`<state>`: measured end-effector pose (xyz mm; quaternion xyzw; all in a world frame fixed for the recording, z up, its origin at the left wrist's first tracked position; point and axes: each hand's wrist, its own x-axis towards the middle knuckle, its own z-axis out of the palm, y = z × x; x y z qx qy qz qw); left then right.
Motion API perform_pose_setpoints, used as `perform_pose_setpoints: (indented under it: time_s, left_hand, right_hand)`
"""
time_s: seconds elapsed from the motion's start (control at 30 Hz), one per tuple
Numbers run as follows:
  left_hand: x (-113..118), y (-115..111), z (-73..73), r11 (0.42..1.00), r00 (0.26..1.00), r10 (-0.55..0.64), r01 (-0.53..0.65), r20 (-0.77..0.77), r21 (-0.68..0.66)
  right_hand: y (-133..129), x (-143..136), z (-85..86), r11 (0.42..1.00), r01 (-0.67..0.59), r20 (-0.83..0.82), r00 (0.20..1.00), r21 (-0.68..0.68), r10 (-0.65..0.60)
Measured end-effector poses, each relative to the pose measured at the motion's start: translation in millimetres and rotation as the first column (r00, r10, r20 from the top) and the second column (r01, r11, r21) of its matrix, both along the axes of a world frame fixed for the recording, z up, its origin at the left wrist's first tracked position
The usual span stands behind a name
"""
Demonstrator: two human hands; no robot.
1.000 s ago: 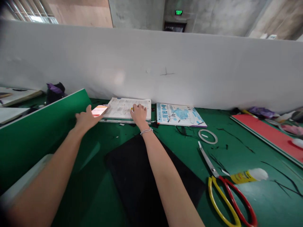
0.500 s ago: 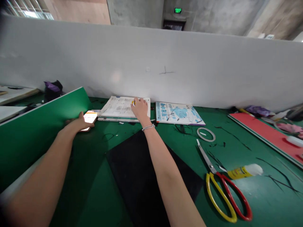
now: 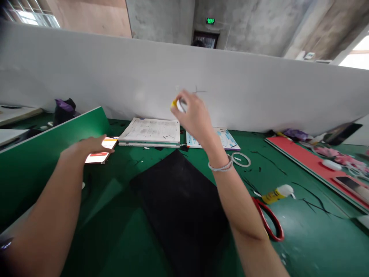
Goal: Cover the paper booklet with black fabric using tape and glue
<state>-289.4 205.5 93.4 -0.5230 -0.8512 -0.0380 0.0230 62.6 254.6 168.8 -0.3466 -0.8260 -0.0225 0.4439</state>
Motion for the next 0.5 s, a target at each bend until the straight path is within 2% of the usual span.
perform_pose_setpoints:
  time_s: [0.07, 0.13, 0.23, 0.3, 0.4, 0.5]
  left_hand:
    - [26, 1, 12.9, 0.998, 0.999, -0.031, 0.034, 0.044, -0.051]
    - [62, 3, 18.6, 0.984, 0.982, -0.159, 0.166, 0.104, -0.068]
    - [122, 3, 10.0, 0.924, 0.907, -0.327, 0.365, 0.264, -0.112]
    - [155, 1, -2.5, 0.888, 0.858, -0.360, 0.435, 0.365, -0.148]
    - [178, -2, -19.9, 0.878, 0.811, -0.364, 0.463, 0.457, -0.122]
    - [178, -1, -31.2, 0.897, 0.768, -0.358, 0.441, 0.530, -0.033]
  right_hand:
    - [-16, 13, -29.1, 0.998, 0.049, 0.219, 0.975, -0.037, -0.039]
    - [-28, 33, -62.7, 0.991, 0.105, 0.387, 0.920, -0.087, -0.064]
    - [-39, 72, -105.6, 0.959, 0.245, 0.515, 0.846, -0.139, -0.141]
    - [-44, 98, -125.3, 0.935, 0.318, 0.549, 0.815, -0.157, -0.185]
    - [-50, 128, -145.7, 0.904, 0.386, 0.578, 0.786, -0.183, -0.218]
    - [-51, 146, -161.1, 0.879, 0.438, 0.567, 0.780, -0.191, -0.265]
